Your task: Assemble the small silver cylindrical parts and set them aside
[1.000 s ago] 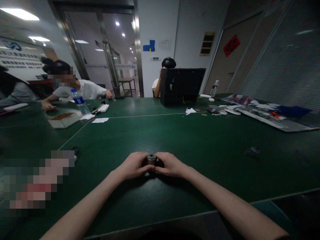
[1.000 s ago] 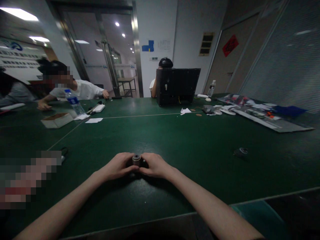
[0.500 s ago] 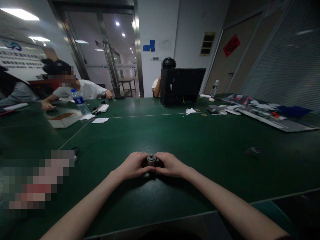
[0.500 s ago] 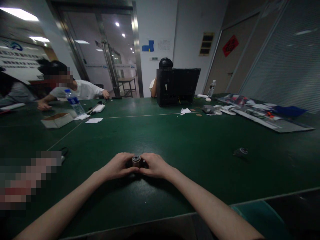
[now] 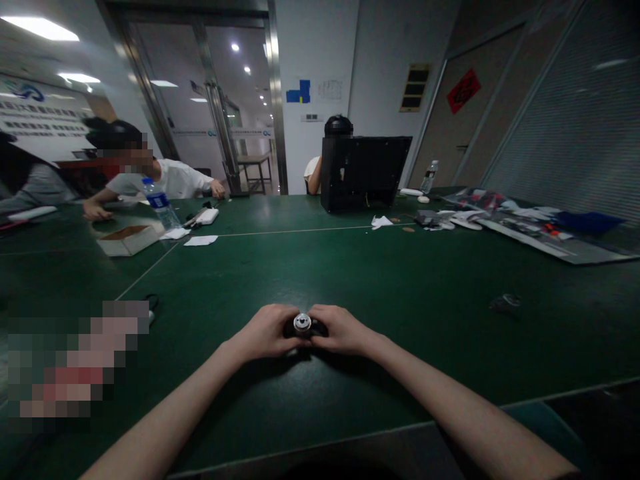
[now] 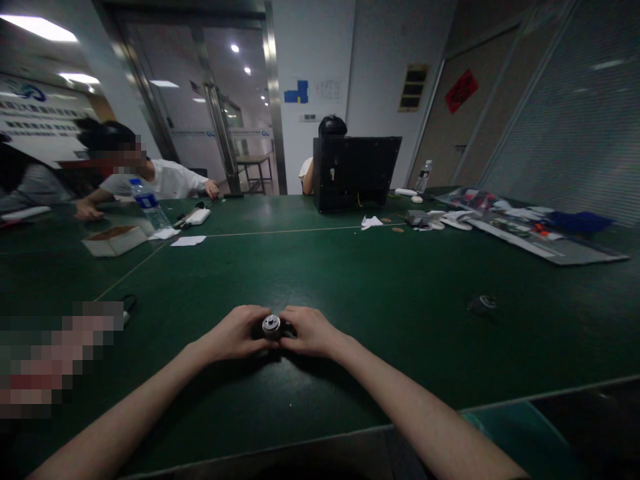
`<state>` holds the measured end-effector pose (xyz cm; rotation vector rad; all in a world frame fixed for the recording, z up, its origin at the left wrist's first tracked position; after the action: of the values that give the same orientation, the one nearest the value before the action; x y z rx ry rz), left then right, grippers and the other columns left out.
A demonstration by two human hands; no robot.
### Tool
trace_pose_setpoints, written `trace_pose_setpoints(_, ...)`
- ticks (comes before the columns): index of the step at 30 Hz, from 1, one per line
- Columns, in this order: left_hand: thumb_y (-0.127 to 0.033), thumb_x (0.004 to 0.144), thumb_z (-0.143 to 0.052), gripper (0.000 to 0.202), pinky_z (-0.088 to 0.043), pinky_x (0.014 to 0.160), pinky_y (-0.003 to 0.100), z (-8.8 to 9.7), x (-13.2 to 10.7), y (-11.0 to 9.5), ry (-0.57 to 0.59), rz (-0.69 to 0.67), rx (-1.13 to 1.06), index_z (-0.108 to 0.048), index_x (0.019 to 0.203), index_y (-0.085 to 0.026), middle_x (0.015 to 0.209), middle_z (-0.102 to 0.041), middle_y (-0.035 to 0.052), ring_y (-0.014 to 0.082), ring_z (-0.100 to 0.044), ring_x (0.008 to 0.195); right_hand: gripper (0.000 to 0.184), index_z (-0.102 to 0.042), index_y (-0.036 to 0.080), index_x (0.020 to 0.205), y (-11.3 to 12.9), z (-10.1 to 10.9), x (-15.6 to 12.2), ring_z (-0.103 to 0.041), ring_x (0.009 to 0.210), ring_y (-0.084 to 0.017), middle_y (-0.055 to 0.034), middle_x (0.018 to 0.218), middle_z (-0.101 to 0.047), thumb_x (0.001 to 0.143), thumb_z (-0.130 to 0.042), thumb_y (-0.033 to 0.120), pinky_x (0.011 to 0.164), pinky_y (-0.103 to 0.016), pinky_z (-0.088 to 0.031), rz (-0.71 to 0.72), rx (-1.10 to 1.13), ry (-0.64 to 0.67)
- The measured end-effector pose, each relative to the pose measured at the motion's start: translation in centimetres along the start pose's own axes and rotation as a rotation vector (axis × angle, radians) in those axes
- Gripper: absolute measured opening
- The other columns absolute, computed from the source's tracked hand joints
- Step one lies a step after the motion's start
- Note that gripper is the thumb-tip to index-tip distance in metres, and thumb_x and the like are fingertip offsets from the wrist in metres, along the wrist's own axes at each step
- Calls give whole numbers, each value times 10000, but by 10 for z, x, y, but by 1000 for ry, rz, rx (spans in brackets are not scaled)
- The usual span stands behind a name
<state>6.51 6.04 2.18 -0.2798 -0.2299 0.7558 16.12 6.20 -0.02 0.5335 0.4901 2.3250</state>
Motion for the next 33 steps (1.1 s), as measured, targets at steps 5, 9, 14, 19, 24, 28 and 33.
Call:
trace_pose_setpoints(5,-478,791,-604,321,-338,609,235,-1,0,1,8,9,3,-576,828,-160,761,-608,19,149,-533,660,178,-562,161,879,-1,0,0,-492,710,-130,-20,832,-561,763,-635,274,619,-223,-330,6,1,-6)
trace_pose_setpoints(9,-485,792,-601,328,-339,607,238,0,0,2,11,15,-9,-581,842,-162,770,-613,23,153,-534,663,181,-564,160,878,0,1,0,-501,718,-135,-27,841,-571,765,-637,280,625,-228,-338,4,7,-5)
trace_pose_setpoints(14,-499,784,-605,346,-330,600,238,-2,1,4,2,8,-13,-583,832,-157,757,-609,23,152,-529,653,177,-562,159,875,2,3,-1,-497,706,-130,-27,841,-573,769,-636,281,613,-225,-335,4,10,-15)
trace_pose_setpoints(19,-492,782,-607,339,-315,585,237,-1,1,3,-3,9,-23,-585,824,-156,746,-601,17,146,-516,638,161,-562,159,862,3,3,-1,-490,695,-126,-25,828,-570,766,-639,263,610,-223,-333,-4,9,-11)
trace_pose_setpoints(24,-486,776,-615,335,-313,583,237,-1,0,4,1,19,-25,-589,832,-157,746,-601,15,145,-514,638,165,-567,156,872,2,3,-1,-508,714,-134,-31,838,-580,761,-645,251,627,-226,-349,-8,20,-3)
trace_pose_setpoints(28,-489,782,-606,333,-309,577,234,-2,1,4,-5,11,-5,-583,825,-159,734,-593,11,140,-505,627,175,-567,157,884,1,2,-1,-515,722,-134,-33,850,-583,765,-640,262,626,-223,-352,-4,21,-3)
trace_pose_setpoints(33,-469,783,-610,312,-311,576,227,-3,1,5,-8,5,3,-582,816,-160,723,-590,6,135,-506,621,195,-564,158,882,0,1,-1,-522,741,-142,-37,863,-591,767,-641,295,640,-230,-352,-13,12,-2)
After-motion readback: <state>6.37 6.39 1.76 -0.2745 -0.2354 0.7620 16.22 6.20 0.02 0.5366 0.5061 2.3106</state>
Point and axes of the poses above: each hand's wrist, its own x-axis towards the middle knuckle, its own z-axis out of the back of the hand, y = z × x, the point moved 8 cm from there along x, towards the middle knuckle
